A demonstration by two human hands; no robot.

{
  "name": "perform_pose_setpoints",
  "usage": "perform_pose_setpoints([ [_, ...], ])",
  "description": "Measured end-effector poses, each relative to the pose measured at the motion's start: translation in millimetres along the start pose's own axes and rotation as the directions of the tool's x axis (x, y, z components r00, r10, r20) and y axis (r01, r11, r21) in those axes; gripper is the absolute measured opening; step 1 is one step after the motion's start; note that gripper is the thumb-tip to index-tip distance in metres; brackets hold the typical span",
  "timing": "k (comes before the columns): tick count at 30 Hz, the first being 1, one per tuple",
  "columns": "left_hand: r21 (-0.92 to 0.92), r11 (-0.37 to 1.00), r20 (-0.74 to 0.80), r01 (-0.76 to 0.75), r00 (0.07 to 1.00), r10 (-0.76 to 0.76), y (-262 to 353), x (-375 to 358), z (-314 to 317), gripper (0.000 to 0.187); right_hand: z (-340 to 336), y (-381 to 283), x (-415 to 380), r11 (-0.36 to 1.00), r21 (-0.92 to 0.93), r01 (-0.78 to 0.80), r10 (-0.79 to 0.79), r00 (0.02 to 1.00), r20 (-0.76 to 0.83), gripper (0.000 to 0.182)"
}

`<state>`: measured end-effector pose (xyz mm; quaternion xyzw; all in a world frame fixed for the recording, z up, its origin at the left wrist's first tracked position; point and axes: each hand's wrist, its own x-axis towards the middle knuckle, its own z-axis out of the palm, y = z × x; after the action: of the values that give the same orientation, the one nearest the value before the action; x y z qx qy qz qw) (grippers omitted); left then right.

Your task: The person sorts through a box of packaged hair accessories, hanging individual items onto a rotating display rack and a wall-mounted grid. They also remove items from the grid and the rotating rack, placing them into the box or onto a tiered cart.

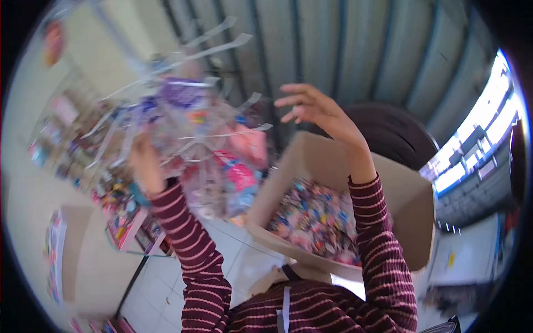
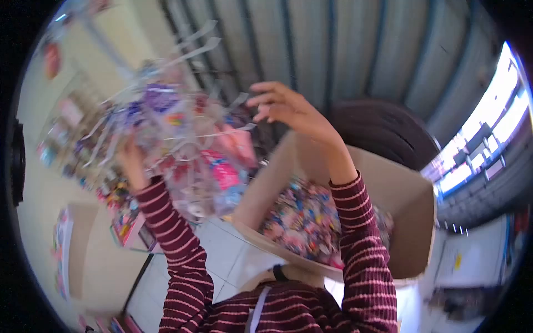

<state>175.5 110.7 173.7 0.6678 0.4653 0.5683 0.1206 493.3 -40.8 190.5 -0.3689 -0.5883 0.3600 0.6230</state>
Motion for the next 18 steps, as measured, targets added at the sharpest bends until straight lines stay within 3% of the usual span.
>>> perform_pose_setpoints([
  [1,-0.247,0.968,-0.149,0.042,0.985,-0.081,-6,-15,2,0.025,-19,-1,-24,0.99,-0.137,-0.031,0.045,0.994,0.101,0.033],
  [2,-0.301,0.946,-0.399,-0.122,0.917,-0.009,5,-30,7,0.025,-35,-3,-49,0.963,-0.263,-0.057,0.113,0.973,0.2,0.034],
  [3,0.237,0.971,-0.587,-0.03,0.792,0.168,43,-54,7,0.026,-51,-10,-72,0.955,-0.278,-0.099,0.14,0.981,0.132,0.034],
  [5,-0.18,0.949,-0.765,-0.261,0.644,0.032,63,-91,29,0.023,-81,-29,-115,0.773,-0.572,-0.274,0.47,0.853,0.228,0.032],
  [6,-0.208,0.944,-0.736,-0.255,0.677,0.021,76,-104,45,0.023,-92,-29,-136,0.734,-0.634,-0.243,0.442,0.88,0.175,0.028],
  [7,-0.441,0.741,-0.662,-0.507,0.741,0.113,91,-117,62,0.02,-100,-30,-151,0.724,-0.632,-0.276,0.457,0.878,0.141,0.028],
  [8,-0.639,0.425,-0.614,-0.641,0.758,0.221,106,-130,76,0.018,-106,-30,-164,0.683,-0.657,-0.32,0.477,0.876,0.07,0.027],
  [9,-0.502,0.59,-0.553,-0.632,0.76,0.342,110,-147,100,0.016,-111,-27,-173,0.638,-0.681,-0.36,0.494,0.87,0.003,0.026],
  [11,-0.691,0.546,-0.159,-0.473,0.837,0.524,153,-168,137,0.011,-123,-17,-188,0.677,-0.622,-0.394,0.467,0.883,-0.05,0.024],
  [12,-0.914,0.406,0.218,-0.01,0.831,0.512,156,-176,157,0.007,-130,-10,-191,0.62,-0.654,-0.434,0.515,0.854,-0.078,0.023],
  [13,-0.8,0.57,0.487,0.186,0.756,0.437,174,-186,178,0.008,-138,0,-194,0.562,-0.682,-0.468,0.556,0.824,-0.108,0.023],
  [14,-0.672,0.699,0.677,0.244,0.585,0.447,185,-192,202,0.01,-148,19,-200,0.532,-0.684,-0.499,0.569,0.809,-0.148,0.021],
  [16,-0.459,0.867,0.879,0.194,0.243,0.412,171,-222,265,0.019,-172,76,-215,0.473,-0.697,-0.539,0.576,0.788,-0.219,0.022],
  [18,-0.213,0.943,0.977,-0.254,-0.026,0.214,140,-259,311,0.023,-184,130,-232,0.346,-0.761,-0.549,0.573,0.766,-0.292,0.021],
])
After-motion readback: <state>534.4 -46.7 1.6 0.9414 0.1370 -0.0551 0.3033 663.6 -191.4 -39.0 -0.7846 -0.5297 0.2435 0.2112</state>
